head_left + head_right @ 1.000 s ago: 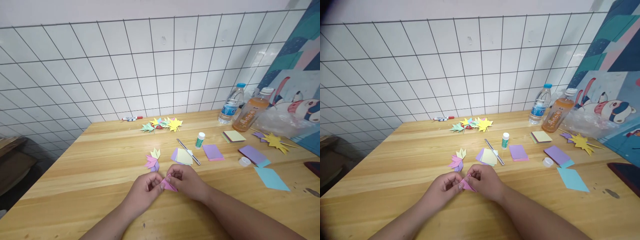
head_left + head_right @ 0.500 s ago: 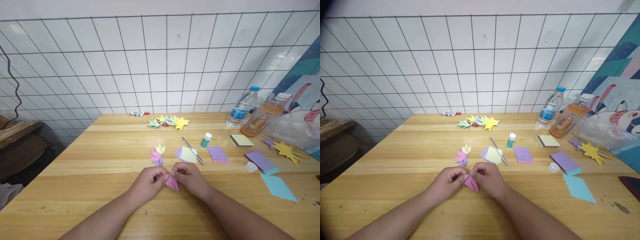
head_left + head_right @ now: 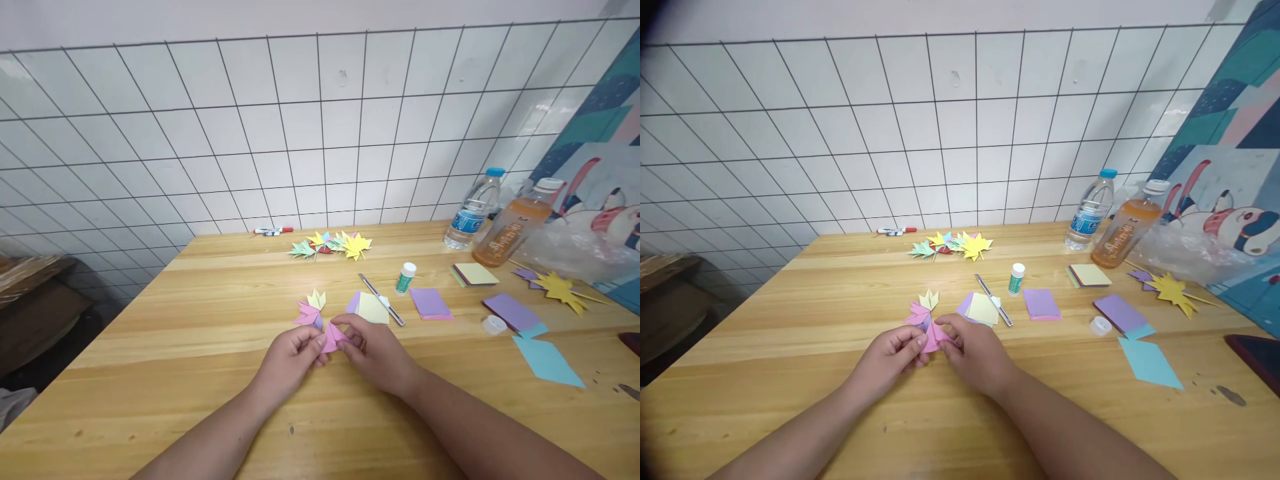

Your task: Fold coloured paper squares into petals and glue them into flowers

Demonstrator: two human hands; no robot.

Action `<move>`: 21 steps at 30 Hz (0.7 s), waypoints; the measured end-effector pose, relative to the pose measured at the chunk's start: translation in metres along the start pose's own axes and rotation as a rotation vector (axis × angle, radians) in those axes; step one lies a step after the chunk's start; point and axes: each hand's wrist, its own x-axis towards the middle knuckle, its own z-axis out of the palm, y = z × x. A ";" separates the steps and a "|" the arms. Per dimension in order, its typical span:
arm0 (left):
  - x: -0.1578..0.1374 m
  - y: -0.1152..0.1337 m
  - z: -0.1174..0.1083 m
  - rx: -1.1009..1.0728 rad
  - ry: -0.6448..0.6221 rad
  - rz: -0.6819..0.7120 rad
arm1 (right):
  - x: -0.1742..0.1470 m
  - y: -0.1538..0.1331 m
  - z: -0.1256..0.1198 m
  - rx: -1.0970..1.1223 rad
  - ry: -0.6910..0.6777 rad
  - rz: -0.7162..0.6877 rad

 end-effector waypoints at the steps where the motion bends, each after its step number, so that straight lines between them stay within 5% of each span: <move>1: 0.000 0.000 0.000 -0.001 0.000 -0.005 | 0.000 0.000 -0.001 -0.041 0.006 -0.003; 10: 0.000 0.000 -0.001 0.009 -0.009 -0.005 | 0.001 0.001 -0.003 -0.136 0.043 0.026; 21: 0.000 -0.007 -0.003 0.156 -0.084 0.105 | 0.002 0.003 0.001 0.002 -0.022 0.011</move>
